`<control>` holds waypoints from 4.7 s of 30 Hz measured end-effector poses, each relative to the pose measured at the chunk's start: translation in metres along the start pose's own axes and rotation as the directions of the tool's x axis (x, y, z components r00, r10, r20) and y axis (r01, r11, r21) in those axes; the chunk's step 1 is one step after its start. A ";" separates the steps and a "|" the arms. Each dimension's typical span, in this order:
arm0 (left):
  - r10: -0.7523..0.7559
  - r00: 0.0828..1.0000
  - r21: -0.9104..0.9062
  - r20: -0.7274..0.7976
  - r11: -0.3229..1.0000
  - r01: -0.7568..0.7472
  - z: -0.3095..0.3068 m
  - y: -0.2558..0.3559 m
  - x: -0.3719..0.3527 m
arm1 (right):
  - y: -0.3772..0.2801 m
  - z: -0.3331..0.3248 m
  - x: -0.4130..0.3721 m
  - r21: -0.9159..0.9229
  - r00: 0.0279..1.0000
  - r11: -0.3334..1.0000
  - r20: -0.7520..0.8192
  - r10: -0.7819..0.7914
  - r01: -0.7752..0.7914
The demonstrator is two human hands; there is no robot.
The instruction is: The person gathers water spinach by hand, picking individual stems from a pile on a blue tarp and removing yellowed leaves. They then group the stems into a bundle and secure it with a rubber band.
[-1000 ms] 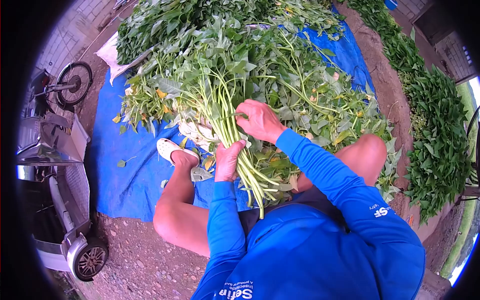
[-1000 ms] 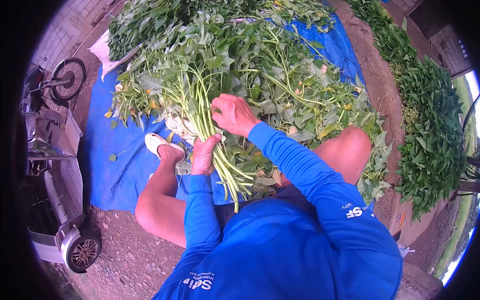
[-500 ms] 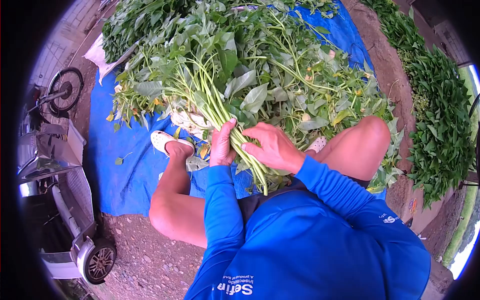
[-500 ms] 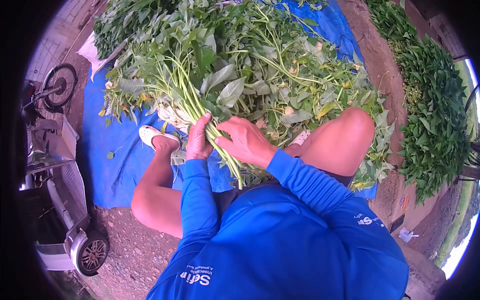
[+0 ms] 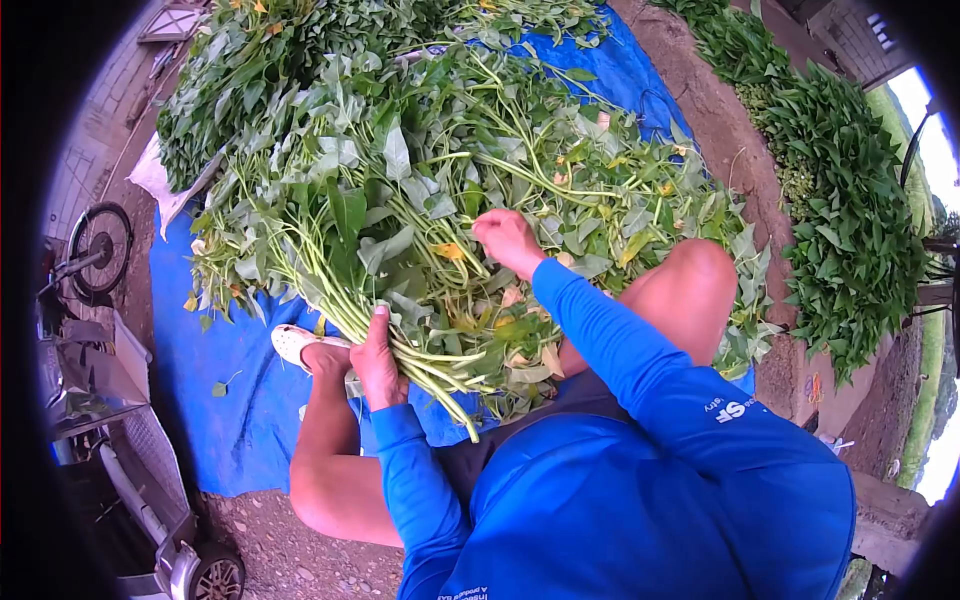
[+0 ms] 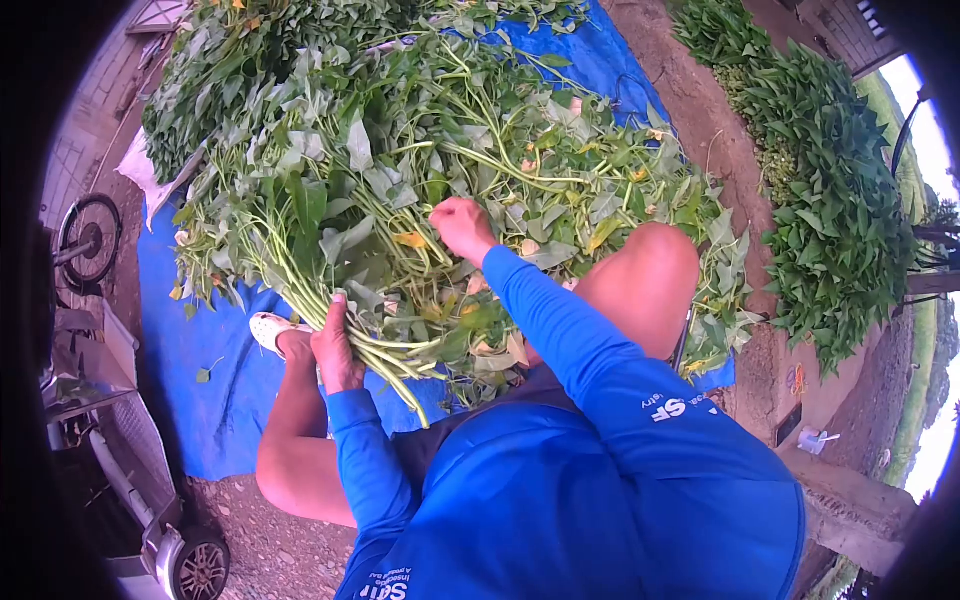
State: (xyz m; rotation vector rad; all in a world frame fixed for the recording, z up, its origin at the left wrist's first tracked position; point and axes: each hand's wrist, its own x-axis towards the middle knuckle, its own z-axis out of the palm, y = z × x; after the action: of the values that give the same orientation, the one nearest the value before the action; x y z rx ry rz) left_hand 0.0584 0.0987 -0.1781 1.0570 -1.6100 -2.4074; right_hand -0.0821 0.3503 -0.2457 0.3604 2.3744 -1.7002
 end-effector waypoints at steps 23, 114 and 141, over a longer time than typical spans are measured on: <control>-0.049 0.999 0.051 -0.013 0.997 0.050 0.037 0.028 0.001 | -0.080 -0.225 0.156 -0.853 0.926 0.386 0.377 -0.007 0.350; 0.195 0.976 -0.118 -0.099 0.971 -0.206 -0.009 0.034 0.000 | -0.035 0.043 -0.111 0.088 0.974 0.986 0.163 -0.155 0.142; 0.182 0.981 -0.006 0.065 0.983 -0.182 0.012 0.001 0.013 | -0.133 -0.099 -0.039 0.280 0.951 0.960 0.295 -0.094 0.008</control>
State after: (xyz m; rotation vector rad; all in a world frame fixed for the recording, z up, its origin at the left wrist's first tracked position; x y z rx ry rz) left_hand 0.0419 0.1024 -0.1811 0.7993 -1.6472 -2.3446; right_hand -0.0885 0.4004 -0.0833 0.0649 1.9482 -1.9542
